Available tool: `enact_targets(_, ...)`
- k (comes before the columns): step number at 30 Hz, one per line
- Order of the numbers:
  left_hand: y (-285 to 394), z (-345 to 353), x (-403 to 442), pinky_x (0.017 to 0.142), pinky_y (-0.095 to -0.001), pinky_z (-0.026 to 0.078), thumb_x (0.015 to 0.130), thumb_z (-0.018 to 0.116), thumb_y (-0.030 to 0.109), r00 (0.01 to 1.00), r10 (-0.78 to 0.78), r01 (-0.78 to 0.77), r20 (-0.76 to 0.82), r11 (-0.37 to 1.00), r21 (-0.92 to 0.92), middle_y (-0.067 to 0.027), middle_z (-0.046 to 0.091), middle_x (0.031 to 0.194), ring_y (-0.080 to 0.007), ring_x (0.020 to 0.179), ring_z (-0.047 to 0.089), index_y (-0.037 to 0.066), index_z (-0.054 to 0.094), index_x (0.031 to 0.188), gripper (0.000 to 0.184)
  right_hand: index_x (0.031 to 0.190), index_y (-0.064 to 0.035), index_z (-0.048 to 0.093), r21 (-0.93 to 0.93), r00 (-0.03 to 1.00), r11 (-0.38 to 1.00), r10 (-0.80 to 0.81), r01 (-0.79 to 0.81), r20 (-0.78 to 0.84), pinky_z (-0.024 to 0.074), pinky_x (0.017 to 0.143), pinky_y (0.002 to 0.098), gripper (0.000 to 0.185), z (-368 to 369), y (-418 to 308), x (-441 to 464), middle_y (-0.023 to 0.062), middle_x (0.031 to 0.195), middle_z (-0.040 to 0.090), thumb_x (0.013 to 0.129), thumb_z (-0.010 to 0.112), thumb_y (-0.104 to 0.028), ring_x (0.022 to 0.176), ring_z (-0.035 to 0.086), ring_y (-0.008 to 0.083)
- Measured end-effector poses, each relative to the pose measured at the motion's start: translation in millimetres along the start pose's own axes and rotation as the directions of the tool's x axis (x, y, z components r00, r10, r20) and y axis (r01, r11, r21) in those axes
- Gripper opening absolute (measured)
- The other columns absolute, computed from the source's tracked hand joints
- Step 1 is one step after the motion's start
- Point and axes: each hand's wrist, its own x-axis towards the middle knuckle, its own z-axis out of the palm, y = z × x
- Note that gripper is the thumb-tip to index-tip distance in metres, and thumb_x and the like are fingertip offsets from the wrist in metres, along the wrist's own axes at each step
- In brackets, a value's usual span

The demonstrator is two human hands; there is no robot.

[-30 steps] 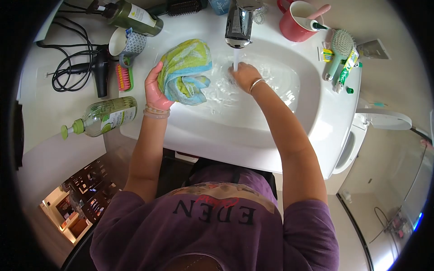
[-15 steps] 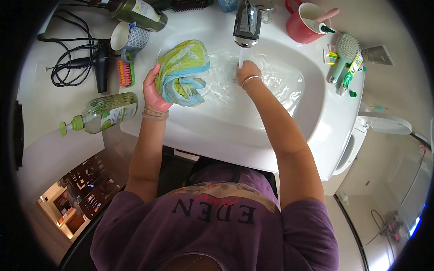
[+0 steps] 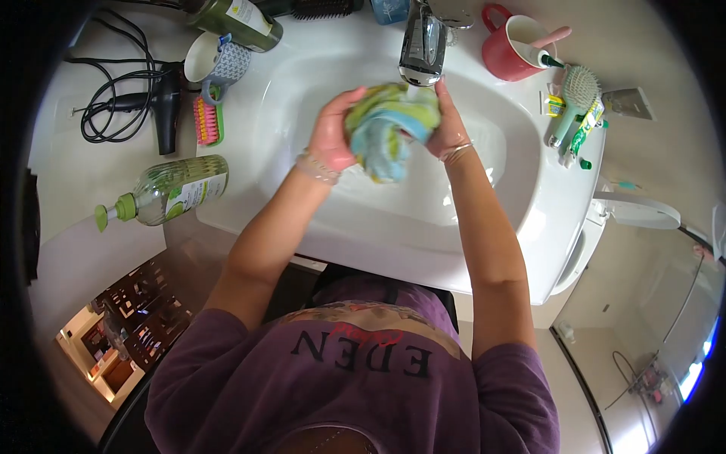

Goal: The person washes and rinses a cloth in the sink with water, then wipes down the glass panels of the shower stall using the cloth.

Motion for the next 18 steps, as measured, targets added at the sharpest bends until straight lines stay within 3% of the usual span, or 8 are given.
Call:
enact_targets(1, -5, -1, 8, 0.090, -0.0390, 0.046, 0.090, 0.050, 0.025, 0.999, -0.030, 0.030, -0.014, 1.000, 0.004, -0.0128, 0.061, 0.109, -0.0242, 0.100, 0.059, -0.002, 0.053, 0.117, 0.038, 0.117, -0.0079, 0.053, 0.136, 0.999, 0.991, -0.002, -0.005, 0.049, 0.0478, 0.084, 0.0345, 0.039, 5, 0, -3, 0.0081, 0.109, 0.060, 0.089, 0.053, -0.035, 0.095, 0.059, 0.0196)
enact_targets(5, -11, -7, 3, 0.092, -0.0395, 0.045, 0.091, 0.048, 0.027, 0.990, 0.090, -0.085, -0.105, 0.995, 0.048, -0.0118, 0.060, 0.111, -0.0234, 0.103, 0.058, 0.000, 0.052, 0.118, 0.038, 0.111, -0.0019, 0.056, -0.188, 0.990, 0.982, -0.057, 0.031, -0.132, 0.0498, 0.084, 0.0363, 0.037, 8, -15, -3, 0.0119, 0.105, 0.062, 0.088, 0.054, -0.030, 0.093, 0.062, 0.0218)
enact_targets(10, -44, -28, -9, 0.095, -0.0423, 0.041, 0.088, 0.051, 0.036, 0.951, 0.037, -0.027, -0.308, 0.999, 0.035, -0.0088, 0.055, 0.121, -0.0267, 0.110, 0.053, 0.009, 0.047, 0.126, 0.046, 0.102, -0.0004, 0.059, 0.148, 0.990, 0.979, -0.142, 0.140, -0.002, 0.0532, 0.069, 0.0356, 0.030, 22, -6, 21, 0.0109, 0.089, 0.064, 0.086, 0.054, -0.025, 0.079, 0.064, 0.0217)
enact_targets(12, -46, -20, -5, 0.095, -0.0424, 0.041, 0.086, 0.053, 0.040, 0.961, -0.127, 0.091, -0.247, 0.984, -0.153, -0.0079, 0.056, 0.120, -0.0281, 0.109, 0.054, 0.011, 0.046, 0.127, 0.050, 0.104, -0.0009, 0.057, -0.188, 0.929, 0.950, -0.289, 0.249, -0.230, 0.0522, 0.069, 0.0393, 0.036, 23, 13, 34, 0.0145, 0.089, 0.064, 0.083, 0.057, -0.030, 0.078, 0.064, 0.0270)
enact_targets(13, -42, -14, 3, 0.095, -0.0425, 0.040, 0.084, 0.054, 0.048, 0.951, -0.132, 0.089, -0.278, 0.983, -0.164, -0.0087, 0.056, 0.120, -0.0281, 0.109, 0.053, 0.012, 0.047, 0.125, 0.055, 0.100, -0.0008, 0.060, -0.635, 0.813, 0.716, -0.534, 0.288, -0.233, 0.0508, 0.069, 0.0374, 0.036, 17, 35, 36, 0.0135, 0.092, 0.064, 0.079, 0.063, -0.030, 0.077, 0.062, 0.0262)
enact_targets(14, -33, -15, 14, 0.093, -0.0418, 0.041, 0.083, 0.055, 0.050, 0.951, -0.113, 0.096, -0.288, 0.993, -0.074, -0.0089, 0.055, 0.119, -0.0278, 0.107, 0.053, 0.011, 0.045, 0.126, 0.059, 0.097, -0.0008, 0.061, -0.836, 0.742, 0.445, -0.667, 0.322, -0.070, 0.0497, 0.068, 0.0368, 0.037, 27, 49, 21, 0.0133, 0.092, 0.064, 0.077, 0.066, -0.032, 0.076, 0.061, 0.0267)
enact_targets(17, -25, -8, 34, 0.087, -0.0389, 0.045, 0.087, 0.053, 0.046, 0.959, 0.080, -0.017, -0.271, 0.974, 0.224, -0.0086, 0.055, 0.113, -0.0246, 0.100, 0.056, 0.007, 0.045, 0.121, 0.052, 0.090, -0.0010, 0.064, -0.840, 0.488, -0.254, -0.718, 0.480, 0.496, 0.0474, 0.065, 0.0377, 0.042, 88, 55, -40, 0.0146, 0.088, 0.064, 0.068, 0.074, -0.036, 0.072, 0.060, 0.0311)
enact_targets(18, -32, -16, 40, 0.086, -0.0376, 0.045, 0.088, 0.052, 0.043, 0.974, 0.105, -0.070, -0.200, 0.983, 0.171, -0.0077, 0.056, 0.111, -0.0230, 0.099, 0.056, 0.007, 0.047, 0.119, 0.048, 0.087, -0.0011, 0.064, -0.921, 0.575, -0.073, -0.761, 0.383, 0.299, 0.0468, 0.065, 0.0382, 0.040, 85, 48, -38, 0.0152, 0.085, 0.064, 0.069, 0.074, -0.035, 0.072, 0.059, 0.0323)
